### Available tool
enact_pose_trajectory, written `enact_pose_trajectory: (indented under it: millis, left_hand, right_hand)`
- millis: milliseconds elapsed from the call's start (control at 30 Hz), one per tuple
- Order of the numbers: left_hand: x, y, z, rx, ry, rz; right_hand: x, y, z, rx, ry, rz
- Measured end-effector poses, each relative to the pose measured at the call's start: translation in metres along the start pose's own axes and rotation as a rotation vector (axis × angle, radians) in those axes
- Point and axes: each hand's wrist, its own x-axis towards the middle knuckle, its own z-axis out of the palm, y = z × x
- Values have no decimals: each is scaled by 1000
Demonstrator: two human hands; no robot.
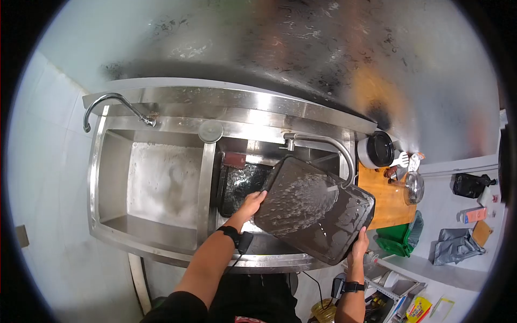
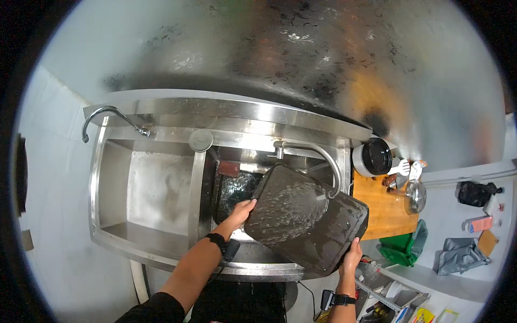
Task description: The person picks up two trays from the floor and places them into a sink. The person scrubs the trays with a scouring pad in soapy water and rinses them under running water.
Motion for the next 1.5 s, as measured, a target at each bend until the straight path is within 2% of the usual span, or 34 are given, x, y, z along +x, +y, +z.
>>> enact_pose_trajectory:
  millis: [133,167,267,300,400,467,533,600,667,733,800,867,967,1067,1100,1167,1300,1400,1433,1500]
  left_hand:
    - [14,12,29,-217,-66,110]
    - [8,25,33,-38,-47,101]
    - [9,36,47,155,-85,65]
    - [5,39,50,225,-68,123]
    - [-12,53,49,288,-133,138]
    - [-21,50,43,288,-65,289]
    - [-41,55,32,235,96,396]
    - [-59,64,3,262,148,397]
    - [-67,59,-34,327,231,424]
    - [-94,78,-57,253,338,445]
    - [-109,78,-85,210,339,472]
    - [-126,79,-102,232,391,492]
    - [-144,80,-119,385,575,537]
    - [-150,75,-124,395,588,491]
    - [-147,70,-126,454,549,479]
    - [-136,60,-126,563,471,455]
    - [-113,51,-99,901,318,223]
    - [-93,61,-67,208,152,-197]
    - [-68,42,-72,-75,86,-341]
    - [-61,47,-64,-370,90,-270]
  right_hand:
    - [0,1,-19,38,72,30]
    - [7,8,-34,-10,105,30]
    - [8,10,-59,10,133,59]
    - [8,12,-67,25,146,92]
    - [-1,16,-79,92,116,150]
    - [2,23,-76,86,87,171]
    - [5,27,-53,58,96,202]
    - [3,19,-11,99,44,215]
    - [35,57,8,-8,-46,158]
    - [45,61,52,-24,-102,158]
    - [59,77,93,-68,-159,93]
    - [77,94,130,-31,-308,163]
    - [67,72,173,129,-395,264]
    - [53,42,184,152,-325,302]
    - [61,49,178,149,-382,264]
    - [67,58,157,183,-325,241]
    - [50,30,106,172,-197,207]
    - [43,17,73,333,-169,229]
    - [40,19,65,366,-225,164]
    - [40,23,63,390,-261,229]
